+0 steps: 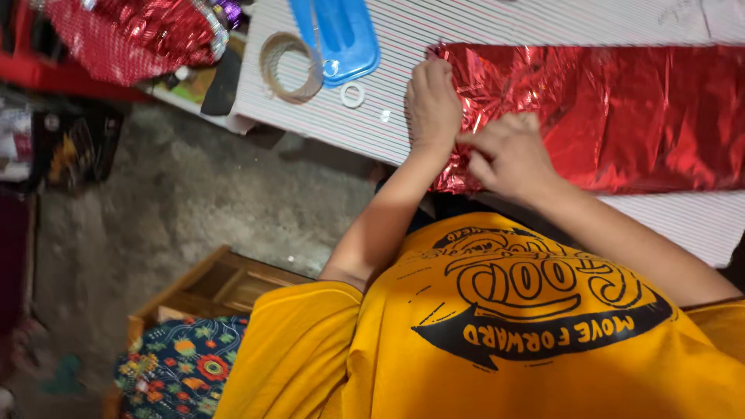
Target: The person wraps a rectangular item in red metallic foil on a striped table. They fold the paper, apply clear tape to secure edges, and use scissors to cut tape. The wrapped item is flipped and smoothed, then placed on the table.
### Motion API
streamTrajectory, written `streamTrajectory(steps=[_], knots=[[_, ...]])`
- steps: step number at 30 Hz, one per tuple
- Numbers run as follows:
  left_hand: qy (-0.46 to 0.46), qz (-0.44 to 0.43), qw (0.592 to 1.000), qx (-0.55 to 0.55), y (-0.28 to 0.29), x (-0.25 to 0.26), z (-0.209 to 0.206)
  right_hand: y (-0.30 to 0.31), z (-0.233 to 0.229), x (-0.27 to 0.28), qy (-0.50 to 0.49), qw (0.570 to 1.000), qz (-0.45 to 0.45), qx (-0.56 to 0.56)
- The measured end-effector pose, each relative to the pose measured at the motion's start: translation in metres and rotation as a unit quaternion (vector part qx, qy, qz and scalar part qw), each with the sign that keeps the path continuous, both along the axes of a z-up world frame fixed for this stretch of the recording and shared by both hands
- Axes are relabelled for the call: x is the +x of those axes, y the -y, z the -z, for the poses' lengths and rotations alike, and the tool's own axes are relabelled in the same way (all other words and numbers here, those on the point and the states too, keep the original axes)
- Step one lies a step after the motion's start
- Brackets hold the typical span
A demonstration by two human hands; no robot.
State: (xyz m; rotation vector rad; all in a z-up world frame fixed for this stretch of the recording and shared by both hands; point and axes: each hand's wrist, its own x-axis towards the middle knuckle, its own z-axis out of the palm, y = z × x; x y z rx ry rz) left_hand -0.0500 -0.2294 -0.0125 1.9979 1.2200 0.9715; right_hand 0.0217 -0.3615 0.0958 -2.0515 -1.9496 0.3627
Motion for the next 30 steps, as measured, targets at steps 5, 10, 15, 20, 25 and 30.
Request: streamTrajectory(steps=[5, 10, 15, 20, 25, 30], knots=[[0.005, 0.022, 1.000, -0.019, -0.001, -0.003, 0.003, -0.073, -0.007, 0.038, 0.035, 0.984, -0.120, 0.126], [0.027, 0.036, 0.998, 0.047, -0.009, 0.017, 0.029, -0.163, 0.018, 0.011, 0.038, 0.950, -0.246, 0.191], [-0.113, 0.013, 0.982, 0.148, -0.007, 0.016, 0.042, -0.202, 0.037, 0.004, 0.023, 0.940, -0.255, 0.226], [-0.016, -0.012, 1.000, 0.005, 0.001, 0.015, 0.040, -0.195, 0.045, 0.034, 0.017, 0.961, -0.174, 0.212], [0.009, -0.009, 0.999, 0.036, -0.001, 0.015, 0.038, -0.207, 0.043, 0.017, 0.085, 0.978, -0.177, 0.069], [-0.018, 0.034, 0.992, 0.117, -0.008, 0.015, 0.029, -0.235, 0.048, -0.046, 0.151, 0.959, -0.062, -0.230]])
